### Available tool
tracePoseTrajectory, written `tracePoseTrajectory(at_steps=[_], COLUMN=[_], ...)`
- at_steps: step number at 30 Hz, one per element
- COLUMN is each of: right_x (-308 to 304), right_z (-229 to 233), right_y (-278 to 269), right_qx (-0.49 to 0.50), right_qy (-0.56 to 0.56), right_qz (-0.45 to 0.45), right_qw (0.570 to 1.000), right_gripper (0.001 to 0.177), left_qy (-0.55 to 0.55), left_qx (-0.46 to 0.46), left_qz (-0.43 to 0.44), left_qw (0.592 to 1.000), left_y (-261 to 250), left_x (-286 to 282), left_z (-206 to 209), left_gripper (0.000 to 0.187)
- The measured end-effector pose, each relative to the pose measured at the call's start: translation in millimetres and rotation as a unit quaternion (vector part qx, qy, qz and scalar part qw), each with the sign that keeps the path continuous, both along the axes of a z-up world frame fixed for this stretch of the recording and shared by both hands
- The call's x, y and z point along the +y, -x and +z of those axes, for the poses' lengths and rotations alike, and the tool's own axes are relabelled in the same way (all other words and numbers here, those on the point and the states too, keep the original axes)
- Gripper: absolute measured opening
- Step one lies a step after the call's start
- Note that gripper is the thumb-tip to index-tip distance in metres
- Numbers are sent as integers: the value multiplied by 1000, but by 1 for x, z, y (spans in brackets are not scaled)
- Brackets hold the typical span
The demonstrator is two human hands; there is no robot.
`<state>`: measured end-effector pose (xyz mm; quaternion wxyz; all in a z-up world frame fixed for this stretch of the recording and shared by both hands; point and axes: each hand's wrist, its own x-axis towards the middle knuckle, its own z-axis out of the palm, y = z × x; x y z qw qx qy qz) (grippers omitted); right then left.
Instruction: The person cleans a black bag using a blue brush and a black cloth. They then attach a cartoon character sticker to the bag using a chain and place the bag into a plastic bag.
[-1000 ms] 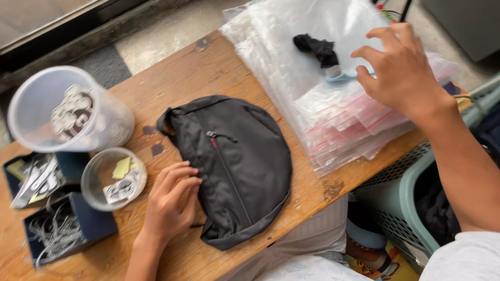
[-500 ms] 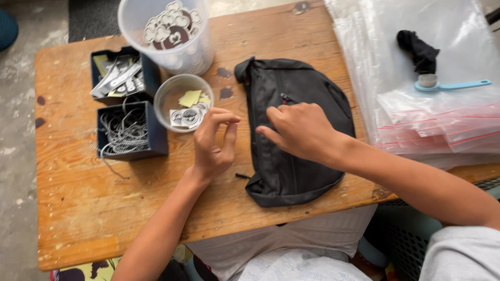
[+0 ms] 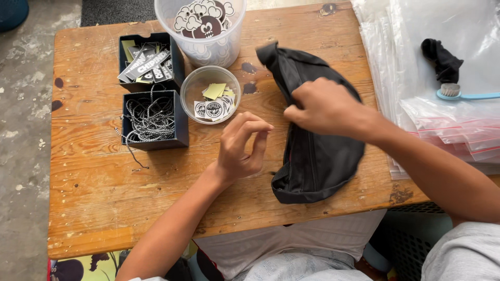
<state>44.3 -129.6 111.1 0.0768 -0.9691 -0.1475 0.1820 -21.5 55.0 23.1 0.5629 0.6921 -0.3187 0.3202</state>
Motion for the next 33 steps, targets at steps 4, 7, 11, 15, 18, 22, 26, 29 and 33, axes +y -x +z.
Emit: tracePoseTrajectory(at_steps=[4, 7, 11, 15, 18, 22, 26, 29, 33], right_x=[-44, -71, -79, -80, -78, -86, -52, -15, 52], right_z=[53, 78, 74, 24, 13, 9, 46, 59, 60], right_y=[14, 20, 20, 14, 16, -1, -19, -44, -95], right_qx=[37, 25, 110, 193, 192, 67, -100, -220, -257], right_qy=[-311, -364, -278, -184, -81, 60, -38, -154, -244], right_qz=[-82, -120, -192, -225, -200, -100, -16, 121, 246], right_qw=[946, 923, 935, 937, 957, 991, 994, 956, 902], right_gripper=[26, 28, 35, 33, 30, 41, 26, 13, 7], left_qy=[39, 1, -26, -64, -93, -104, -117, -108, 15], left_qx=[-33, -20, -43, -65, -79, -121, -87, -21, 78], left_qz=[-7, 2, 12, -22, -41, -7, 75, 128, 167], left_qw=[999, 1000, 999, 996, 992, 987, 987, 986, 983], left_y=[2, 9, 11, 11, 14, 7, 9, 15, 13], left_x=[6, 10, 7, 1, 3, 24, 61, 87, 114], left_z=[19, 33, 38, 40, 46, 65, 86, 104, 100], left_gripper=[13, 9, 8, 6, 5, 7, 7, 10, 19])
